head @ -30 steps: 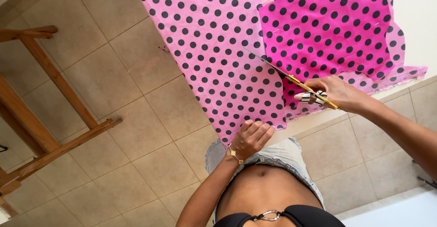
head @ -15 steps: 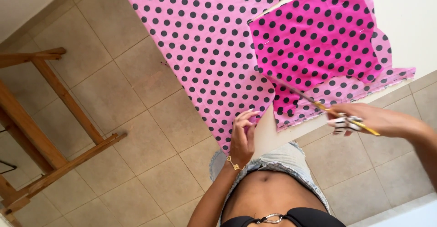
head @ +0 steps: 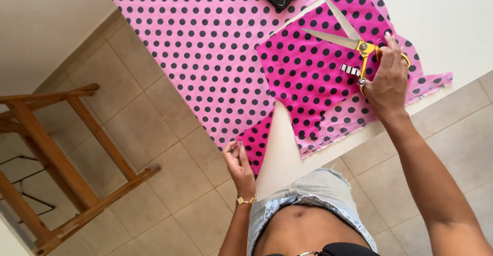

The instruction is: The person cuts patterned pink and black fabric with shears, following the edges of pinned-together sections.

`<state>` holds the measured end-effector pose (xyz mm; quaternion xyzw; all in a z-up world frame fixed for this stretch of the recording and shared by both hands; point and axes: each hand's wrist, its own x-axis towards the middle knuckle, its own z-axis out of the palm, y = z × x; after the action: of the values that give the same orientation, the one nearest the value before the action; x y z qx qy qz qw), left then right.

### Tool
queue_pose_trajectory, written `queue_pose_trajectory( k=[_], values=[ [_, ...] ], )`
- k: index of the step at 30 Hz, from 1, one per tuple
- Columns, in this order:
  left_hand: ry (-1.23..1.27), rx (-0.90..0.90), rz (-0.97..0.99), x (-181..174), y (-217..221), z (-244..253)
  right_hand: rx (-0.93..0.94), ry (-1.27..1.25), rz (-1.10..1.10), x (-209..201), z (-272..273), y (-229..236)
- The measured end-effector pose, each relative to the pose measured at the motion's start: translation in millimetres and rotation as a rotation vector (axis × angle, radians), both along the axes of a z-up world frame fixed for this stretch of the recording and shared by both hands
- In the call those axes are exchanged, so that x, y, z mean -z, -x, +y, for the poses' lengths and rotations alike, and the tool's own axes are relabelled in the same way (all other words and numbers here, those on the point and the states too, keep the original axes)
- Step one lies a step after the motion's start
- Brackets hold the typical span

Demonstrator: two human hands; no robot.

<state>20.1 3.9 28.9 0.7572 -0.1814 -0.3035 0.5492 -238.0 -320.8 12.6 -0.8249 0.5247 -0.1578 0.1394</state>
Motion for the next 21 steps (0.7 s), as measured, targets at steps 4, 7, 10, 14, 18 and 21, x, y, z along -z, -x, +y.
queue_pose_trajectory(
  k=[4, 7, 10, 14, 18, 21],
  values=[
    [-0.235, -0.040, -0.072, -19, -17, -4, -0.003, 0.054, -0.029, 8, -2, 1],
    [-0.386, 0.109, -0.198, -41, -30, -14, -0.020, 0.097, -0.005, 8, -3, 2],
    [-0.412, 0.308, -0.390, -51, -50, -22, -0.022, 0.092, 0.002, 2, -2, 0],
    [-0.593, 0.537, -0.557, -42, -76, -39, -0.029, 0.029, 0.037, -7, -1, -2],
    [-0.284, 0.733, -0.663, -5, -98, -34, -0.023, 0.060, 0.069, -6, -1, -6],
    [-0.112, 0.862, -0.754, -7, -96, -48, -0.035, 0.124, 0.075, -20, 7, -20]
  ],
)
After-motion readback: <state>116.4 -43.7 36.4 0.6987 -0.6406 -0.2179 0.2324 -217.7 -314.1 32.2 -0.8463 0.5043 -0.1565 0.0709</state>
